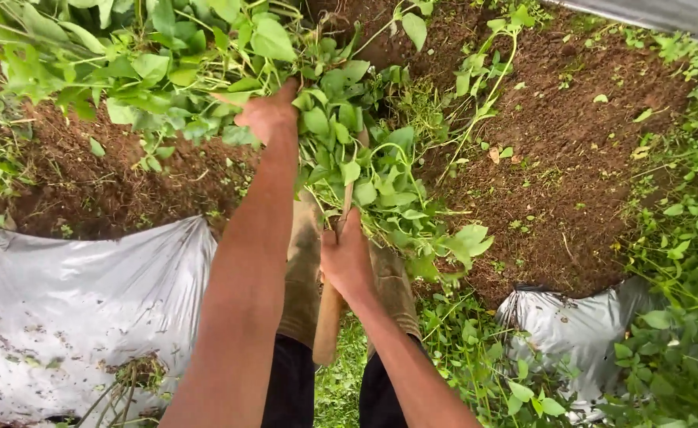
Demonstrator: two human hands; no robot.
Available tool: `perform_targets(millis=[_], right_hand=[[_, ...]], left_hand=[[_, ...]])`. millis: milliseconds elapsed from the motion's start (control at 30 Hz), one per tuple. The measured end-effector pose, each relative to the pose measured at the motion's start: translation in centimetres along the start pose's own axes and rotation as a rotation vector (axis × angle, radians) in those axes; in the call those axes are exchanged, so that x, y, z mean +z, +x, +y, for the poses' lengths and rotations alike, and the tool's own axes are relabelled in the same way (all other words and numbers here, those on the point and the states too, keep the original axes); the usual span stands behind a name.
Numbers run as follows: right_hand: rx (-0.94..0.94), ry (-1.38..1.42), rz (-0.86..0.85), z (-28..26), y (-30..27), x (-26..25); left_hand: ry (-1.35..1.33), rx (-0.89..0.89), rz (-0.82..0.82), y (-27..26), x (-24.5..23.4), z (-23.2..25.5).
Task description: Weeding a garden bed using a hand scythe and manual pulling
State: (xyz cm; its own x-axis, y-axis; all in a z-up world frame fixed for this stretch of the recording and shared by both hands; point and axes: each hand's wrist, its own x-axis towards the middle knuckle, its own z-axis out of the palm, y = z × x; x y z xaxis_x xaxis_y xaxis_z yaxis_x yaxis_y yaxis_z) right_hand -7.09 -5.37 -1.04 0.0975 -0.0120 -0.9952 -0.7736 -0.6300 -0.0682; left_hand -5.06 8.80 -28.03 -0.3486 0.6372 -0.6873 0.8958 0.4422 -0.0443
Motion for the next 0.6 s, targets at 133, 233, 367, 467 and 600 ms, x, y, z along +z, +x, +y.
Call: perform_targets(millis=[133,233,367,467,600], right_hand=[[-0.085,0.026,0.022,2.4,0.0,0.7],[-0.12,0.075,0.099,2.6,-1.7,0.4],[-0.194,0.199,0.285,0.5,-7.0,-3.5],[-0.307,0.384,0.559,1.3,-6.5,-8.2],[-0.421,0.574,0.707,2.6,2.2,-15.1]], left_hand=[[-0.097,0.071,-0.044,-2.3,-4.4,-1.0],[-0.212,0.052,-0.011,-5.2,-6.3,-1.4],[-0.241,0.119,0.075,-6.7,-7.3,-1.6],[-0.337,0.124,0.093,-5.4,-7.5,-3.8],[-0.345,0.168,0.092,-3.7,-7.1,-5.4]])
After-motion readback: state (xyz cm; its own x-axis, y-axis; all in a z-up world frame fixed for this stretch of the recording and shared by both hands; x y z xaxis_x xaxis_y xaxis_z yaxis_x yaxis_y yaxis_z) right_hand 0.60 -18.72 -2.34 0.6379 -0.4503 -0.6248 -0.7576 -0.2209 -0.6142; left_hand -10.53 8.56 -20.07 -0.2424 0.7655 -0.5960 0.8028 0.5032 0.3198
